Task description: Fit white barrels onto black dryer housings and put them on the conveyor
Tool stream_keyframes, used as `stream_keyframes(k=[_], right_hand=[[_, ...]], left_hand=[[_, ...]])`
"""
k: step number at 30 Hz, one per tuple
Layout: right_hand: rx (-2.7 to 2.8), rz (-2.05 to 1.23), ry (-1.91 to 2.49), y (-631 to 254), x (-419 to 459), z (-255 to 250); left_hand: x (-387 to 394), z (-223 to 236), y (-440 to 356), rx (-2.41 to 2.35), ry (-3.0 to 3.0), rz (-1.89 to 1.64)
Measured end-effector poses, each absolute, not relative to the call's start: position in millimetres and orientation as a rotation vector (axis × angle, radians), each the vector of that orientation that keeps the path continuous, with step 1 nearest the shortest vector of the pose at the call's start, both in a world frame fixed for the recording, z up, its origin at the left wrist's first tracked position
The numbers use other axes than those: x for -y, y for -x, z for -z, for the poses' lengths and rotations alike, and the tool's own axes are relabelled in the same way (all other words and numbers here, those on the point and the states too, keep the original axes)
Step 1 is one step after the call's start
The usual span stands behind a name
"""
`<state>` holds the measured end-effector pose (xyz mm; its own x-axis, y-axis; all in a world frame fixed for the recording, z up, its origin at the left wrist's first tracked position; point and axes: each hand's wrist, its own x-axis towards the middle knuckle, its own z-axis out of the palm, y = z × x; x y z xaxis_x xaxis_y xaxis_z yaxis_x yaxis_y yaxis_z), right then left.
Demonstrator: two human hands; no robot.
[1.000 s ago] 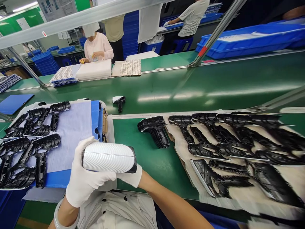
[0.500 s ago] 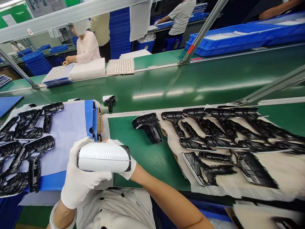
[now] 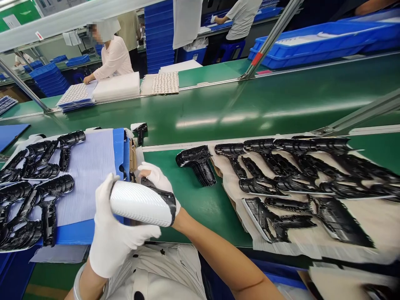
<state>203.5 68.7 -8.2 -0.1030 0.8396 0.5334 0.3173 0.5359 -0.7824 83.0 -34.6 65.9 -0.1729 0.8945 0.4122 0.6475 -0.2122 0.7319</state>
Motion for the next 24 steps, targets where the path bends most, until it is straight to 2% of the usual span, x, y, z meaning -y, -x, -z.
stream_keyframes(k=[7, 17, 24], right_hand=[[1.435, -0.326, 1.15, -203.5, -59.5, 30.7], [1.599, -0.505, 0.978, -220.0, -52.2, 18.5], [1.461, -0.295, 1.03, -204.4, -56.4, 29.6]], left_hand=[[30.7, -70.9, -88.8, -1.834, -1.885, -1.318], [22.7, -81.6, -74.2, -1.6, -1.524, -1.445], [25.7, -87.6, -77.3, -1.773, -1.586, -1.179]])
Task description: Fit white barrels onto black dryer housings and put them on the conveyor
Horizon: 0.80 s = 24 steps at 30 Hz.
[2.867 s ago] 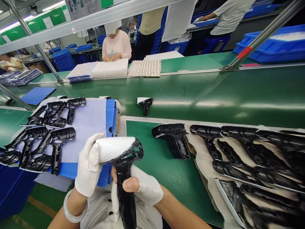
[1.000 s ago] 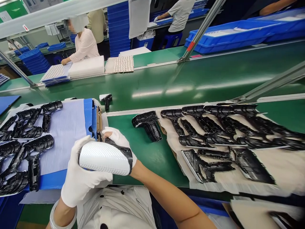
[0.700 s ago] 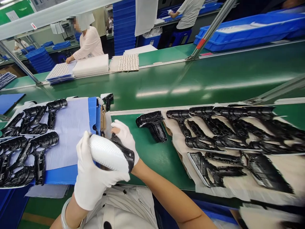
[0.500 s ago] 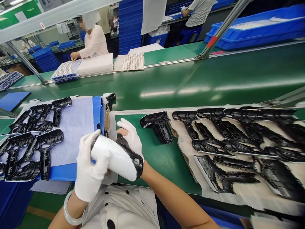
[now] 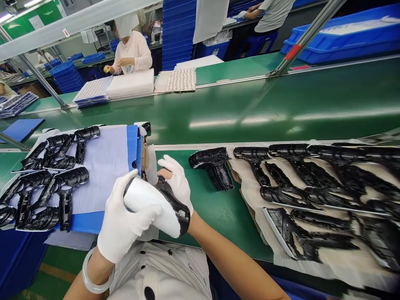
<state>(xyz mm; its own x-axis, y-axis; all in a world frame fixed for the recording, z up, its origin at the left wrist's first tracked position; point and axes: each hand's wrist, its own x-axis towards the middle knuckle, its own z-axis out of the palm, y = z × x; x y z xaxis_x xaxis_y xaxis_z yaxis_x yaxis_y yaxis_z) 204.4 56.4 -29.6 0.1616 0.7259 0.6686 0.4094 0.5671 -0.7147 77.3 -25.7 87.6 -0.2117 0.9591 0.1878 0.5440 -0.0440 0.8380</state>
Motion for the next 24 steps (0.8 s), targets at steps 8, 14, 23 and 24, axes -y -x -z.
stream_keyframes(k=[8, 14, 23, 24], right_hand=[[1.494, -0.41, 1.035, -202.6, -54.7, 32.1], [1.464, -0.251, 1.025, -201.1, -54.7, 18.0], [1.549, -0.368, 0.949, -206.9, -59.7, 11.8], [1.587, -0.425, 0.914, -207.2, -60.8, 11.9]], left_hand=[[26.6, -83.5, -72.0, -1.632, -1.515, -1.271], [25.1, -92.1, -72.3, -1.801, -1.493, -1.081], [21.1, -92.4, -62.2, -1.704, -1.303, -1.099], [22.3, -90.4, -61.4, -1.673, -1.233, -1.111]])
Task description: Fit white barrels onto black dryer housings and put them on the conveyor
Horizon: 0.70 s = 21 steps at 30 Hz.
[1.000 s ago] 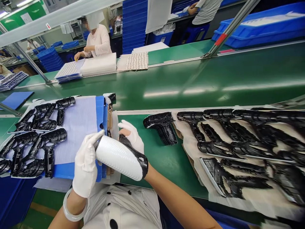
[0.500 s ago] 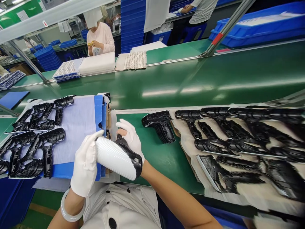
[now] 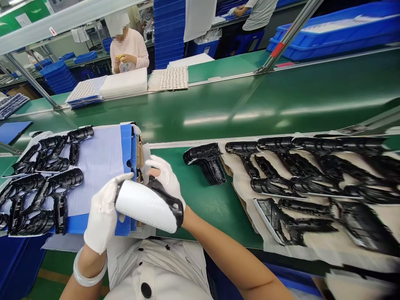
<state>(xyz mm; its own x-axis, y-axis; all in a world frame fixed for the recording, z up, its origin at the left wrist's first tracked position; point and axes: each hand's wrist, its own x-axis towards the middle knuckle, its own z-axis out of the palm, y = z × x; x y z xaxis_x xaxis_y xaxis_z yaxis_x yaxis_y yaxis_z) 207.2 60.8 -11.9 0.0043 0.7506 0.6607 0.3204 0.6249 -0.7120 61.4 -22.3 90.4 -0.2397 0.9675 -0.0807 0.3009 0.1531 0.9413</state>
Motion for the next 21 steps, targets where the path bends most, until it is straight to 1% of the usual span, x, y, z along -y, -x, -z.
stream_keyframes(k=[2, 5, 9, 16, 21], right_hand=[[1.655, -0.544, 0.888, -206.0, -62.7, 11.7], [1.677, -0.65, 0.944, -199.3, -64.1, 12.1], [1.657, -0.661, 0.98, -193.3, -65.6, 10.7], [1.573, -0.508, 1.1, -202.4, -68.5, -11.4], [1.513, -0.404, 1.043, -202.1, -66.2, -9.6]], left_hand=[[25.2, -85.6, -60.3, -1.594, -1.164, -1.174], [29.1, -80.5, -59.4, -1.504, -1.31, -1.275], [30.0, -83.6, -60.0, -1.592, -1.451, -1.203], [28.7, -87.3, -57.0, -1.663, -1.387, -1.121], [31.0, -85.6, -55.5, -1.672, -1.436, -1.126]])
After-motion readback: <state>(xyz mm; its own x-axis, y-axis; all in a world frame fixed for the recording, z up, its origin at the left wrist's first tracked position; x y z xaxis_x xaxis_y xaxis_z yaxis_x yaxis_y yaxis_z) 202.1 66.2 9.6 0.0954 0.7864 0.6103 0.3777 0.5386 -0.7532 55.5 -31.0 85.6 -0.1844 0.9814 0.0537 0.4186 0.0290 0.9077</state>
